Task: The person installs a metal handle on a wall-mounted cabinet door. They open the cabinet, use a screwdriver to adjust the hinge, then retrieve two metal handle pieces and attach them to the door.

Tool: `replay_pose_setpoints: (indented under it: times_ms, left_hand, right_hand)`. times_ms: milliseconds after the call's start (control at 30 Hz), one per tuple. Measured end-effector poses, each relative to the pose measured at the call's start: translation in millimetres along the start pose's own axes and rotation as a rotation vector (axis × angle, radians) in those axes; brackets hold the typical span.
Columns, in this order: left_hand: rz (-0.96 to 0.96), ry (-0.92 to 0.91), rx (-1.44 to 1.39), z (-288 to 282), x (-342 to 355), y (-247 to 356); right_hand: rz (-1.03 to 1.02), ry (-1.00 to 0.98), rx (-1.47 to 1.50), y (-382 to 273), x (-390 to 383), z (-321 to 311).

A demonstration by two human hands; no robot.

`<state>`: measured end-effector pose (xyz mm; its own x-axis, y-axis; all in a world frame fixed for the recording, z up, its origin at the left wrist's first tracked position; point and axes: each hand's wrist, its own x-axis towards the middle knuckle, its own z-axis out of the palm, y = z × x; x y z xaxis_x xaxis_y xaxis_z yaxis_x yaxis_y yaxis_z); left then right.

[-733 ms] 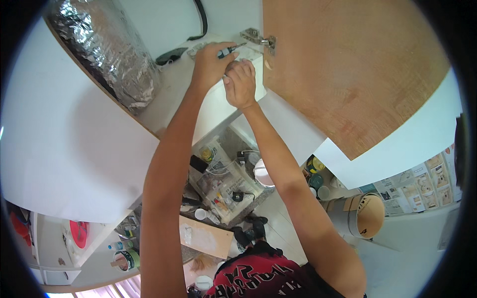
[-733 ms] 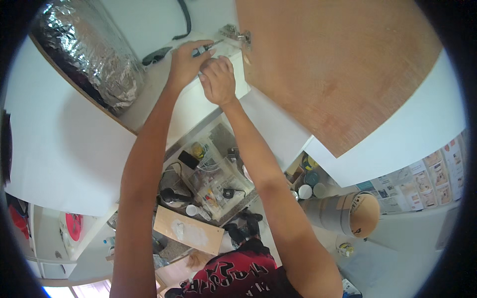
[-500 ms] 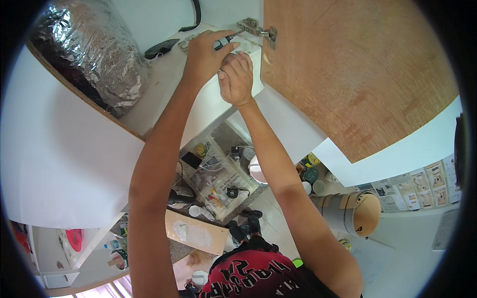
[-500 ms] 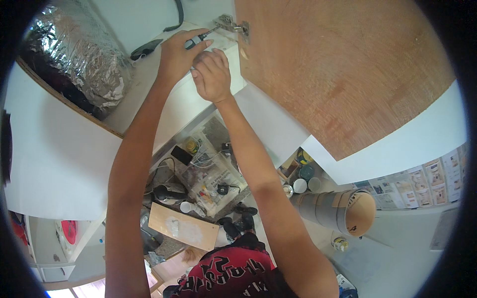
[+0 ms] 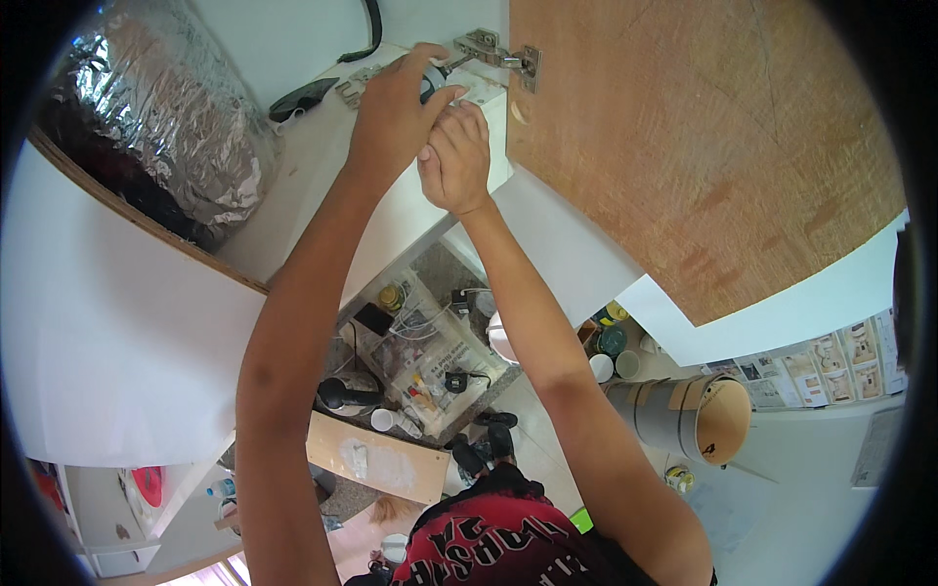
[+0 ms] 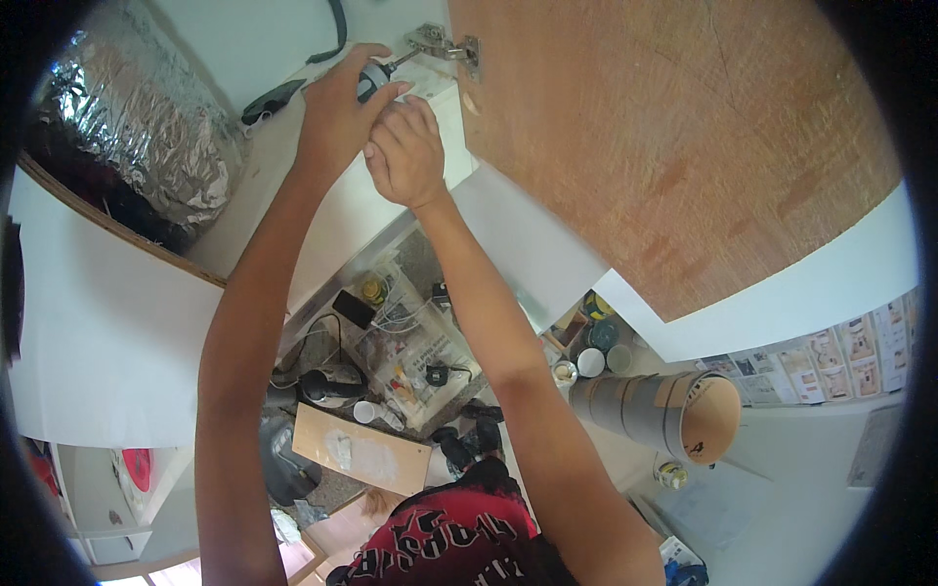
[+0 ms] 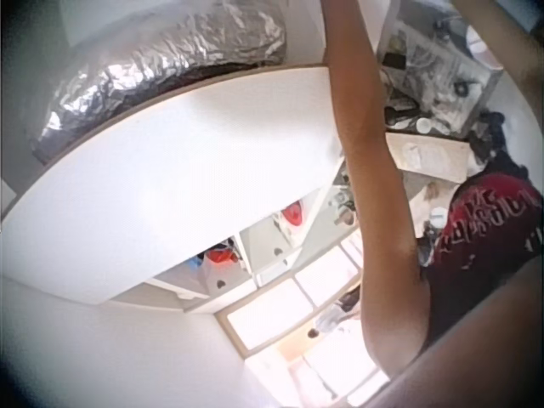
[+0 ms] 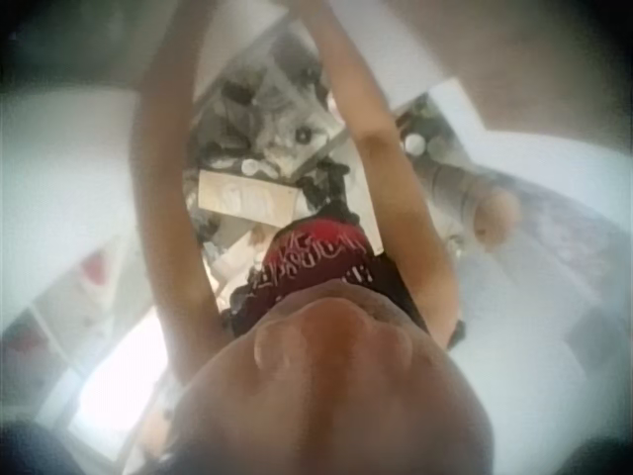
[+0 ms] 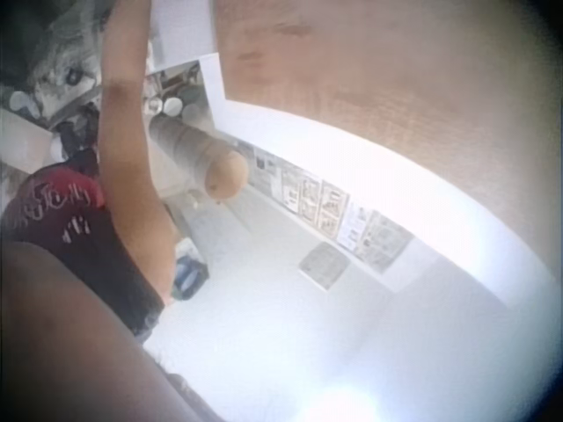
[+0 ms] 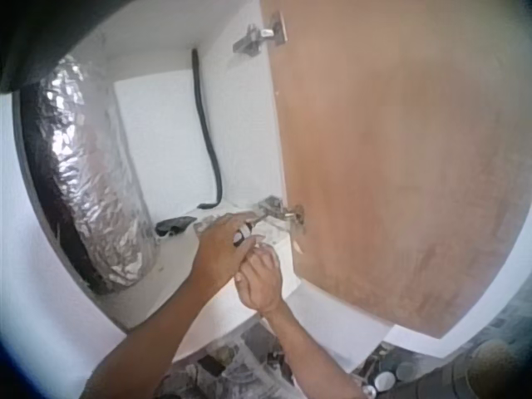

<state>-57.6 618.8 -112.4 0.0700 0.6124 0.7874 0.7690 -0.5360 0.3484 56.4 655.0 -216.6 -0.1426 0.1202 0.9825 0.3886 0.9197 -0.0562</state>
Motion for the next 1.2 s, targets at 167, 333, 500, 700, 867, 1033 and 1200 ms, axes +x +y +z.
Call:
replay_pose_setpoints:
  times_ms: [167, 333, 500, 700, 867, 1033, 1200]
  left_hand:
    - [-0.412, -0.243, -0.163, -9, 13, 17]
    - [-0.101, 0.004, -0.157, 9, 0, -21]
    - [-0.181, -0.044, -0.114, 5, 1, -18]
    - [-0.313, -0.083, -0.207, -1, 4, -13]
    - [-0.455, -0.102, -0.381, -4, 4, -4]
    - [-0.464, -0.089, -0.349, -5, 5, -4]
    - [-0.503, -0.108, -0.372, -6, 7, 3]
  right_hand:
    - [0.002, 0.019, 0.013, 4, 2, -3]
    - [-0.023, 0.033, 0.001, -1, 7, -1]
    - [-0.02, 0.024, -0.002, 3, 6, -4]
    - [-0.013, 0.031, 0.014, 1, 7, -2]
    - [-0.013, 0.025, 0.005, 1, 5, -2]
    - [-0.011, 0.028, 0.006, -1, 8, -2]
    - [-0.009, 0.032, 0.002, 0, 7, -3]
